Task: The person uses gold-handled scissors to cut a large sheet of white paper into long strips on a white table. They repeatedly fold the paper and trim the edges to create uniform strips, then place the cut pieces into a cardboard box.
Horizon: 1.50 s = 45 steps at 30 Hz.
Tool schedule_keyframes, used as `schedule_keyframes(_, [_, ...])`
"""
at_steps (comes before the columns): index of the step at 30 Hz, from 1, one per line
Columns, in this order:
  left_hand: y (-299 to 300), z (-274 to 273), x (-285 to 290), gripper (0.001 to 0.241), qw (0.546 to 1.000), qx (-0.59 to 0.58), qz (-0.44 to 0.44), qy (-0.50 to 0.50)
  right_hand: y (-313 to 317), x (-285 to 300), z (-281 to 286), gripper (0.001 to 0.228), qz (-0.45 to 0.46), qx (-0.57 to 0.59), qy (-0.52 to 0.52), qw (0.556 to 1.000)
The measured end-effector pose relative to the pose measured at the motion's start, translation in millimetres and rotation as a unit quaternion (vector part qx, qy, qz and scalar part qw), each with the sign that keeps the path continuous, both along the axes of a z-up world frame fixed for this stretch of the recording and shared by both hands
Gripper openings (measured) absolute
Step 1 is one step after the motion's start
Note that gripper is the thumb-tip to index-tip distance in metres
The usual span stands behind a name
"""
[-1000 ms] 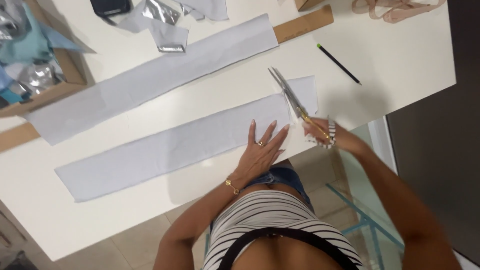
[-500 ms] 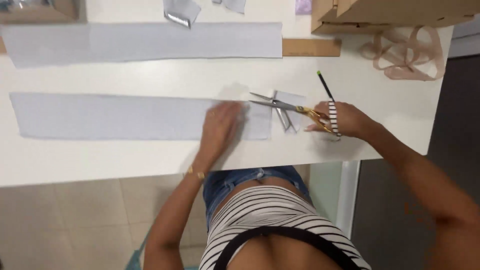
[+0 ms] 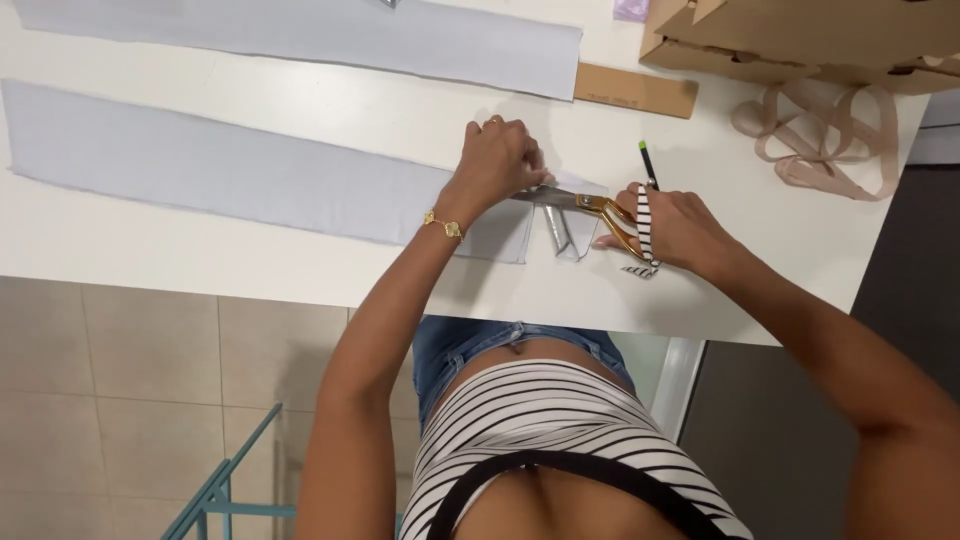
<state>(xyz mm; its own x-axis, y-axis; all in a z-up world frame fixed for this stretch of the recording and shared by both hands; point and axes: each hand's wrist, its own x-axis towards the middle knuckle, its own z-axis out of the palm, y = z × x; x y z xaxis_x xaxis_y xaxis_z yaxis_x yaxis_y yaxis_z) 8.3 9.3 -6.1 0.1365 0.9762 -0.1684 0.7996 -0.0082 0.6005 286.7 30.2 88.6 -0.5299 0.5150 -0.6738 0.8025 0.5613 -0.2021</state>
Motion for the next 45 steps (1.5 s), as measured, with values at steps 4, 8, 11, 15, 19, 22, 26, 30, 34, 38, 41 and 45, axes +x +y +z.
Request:
schedule_keyframes(4, [4, -9, 3, 0.009, 0.999, -0.029, 0.009, -0.012, 0, 1, 0, 0.067, 0.006, 0.006, 0.005, 1.0])
schedule_keyframes(8, [4, 19, -3, 0.007, 0.997, -0.062, 0.008, -0.045, 0, -3, 3, 0.067, 0.003, -0.006, 0.002, 1.0])
schedule_keyframes(11, [2, 27, -4, 0.007, 0.995, -0.074, 0.018, -0.068, 2, -6, 9, 0.067, -0.009, -0.023, 0.006, 1.0])
schedule_keyframes(15, [3, 30, -5, 0.007, 0.993, -0.091, 0.014, -0.078, 5, -10, 19, 0.067, -0.023, -0.042, 0.013, 0.999])
schedule_keyframes(19, [3, 32, -6, 0.009, 0.991, -0.102, 0.015, -0.087, 9, -11, 21, 0.07, -0.036, -0.062, 0.008, 0.997])
schedule_keyframes(22, [4, 19, -5, 0.009, 0.99, -0.102, 0.018, -0.093, 9, -13, 20, 0.067, -0.032, -0.061, 0.006, 0.998])
schedule_keyframes(26, [2, 21, -5, 0.01, 0.99, -0.102, 0.015, -0.094, 9, -14, 25, 0.066, -0.043, -0.073, 0.005, 0.996])
schedule_keyframes(30, [1, 14, -5, 0.01, 0.991, -0.097, 0.015, -0.089, 10, -13, 21, 0.063, -0.046, -0.082, -0.002, 0.996])
schedule_keyframes(34, [1, 16, -4, 0.01, 0.992, -0.086, 0.019, -0.087, 7, -16, 31, 0.059, -0.049, -0.078, -0.02, 0.996])
schedule_keyframes(38, [11, 41, -10, 0.008, 0.982, -0.045, 0.048, -0.176, 0, -6, 35, 0.065, -0.063, -0.069, -0.039, 0.995])
schedule_keyframes(41, [41, 57, -25, 0.014, 0.898, 0.087, 0.148, -0.404, -18, 21, 39, 0.065, -0.104, -0.088, -0.054, 0.989])
schedule_keyframes(45, [81, 116, -49, 0.017, 0.887, 0.175, 0.225, -0.364, -53, 87, 24, 0.054, -0.222, 0.043, 0.085, 0.97])
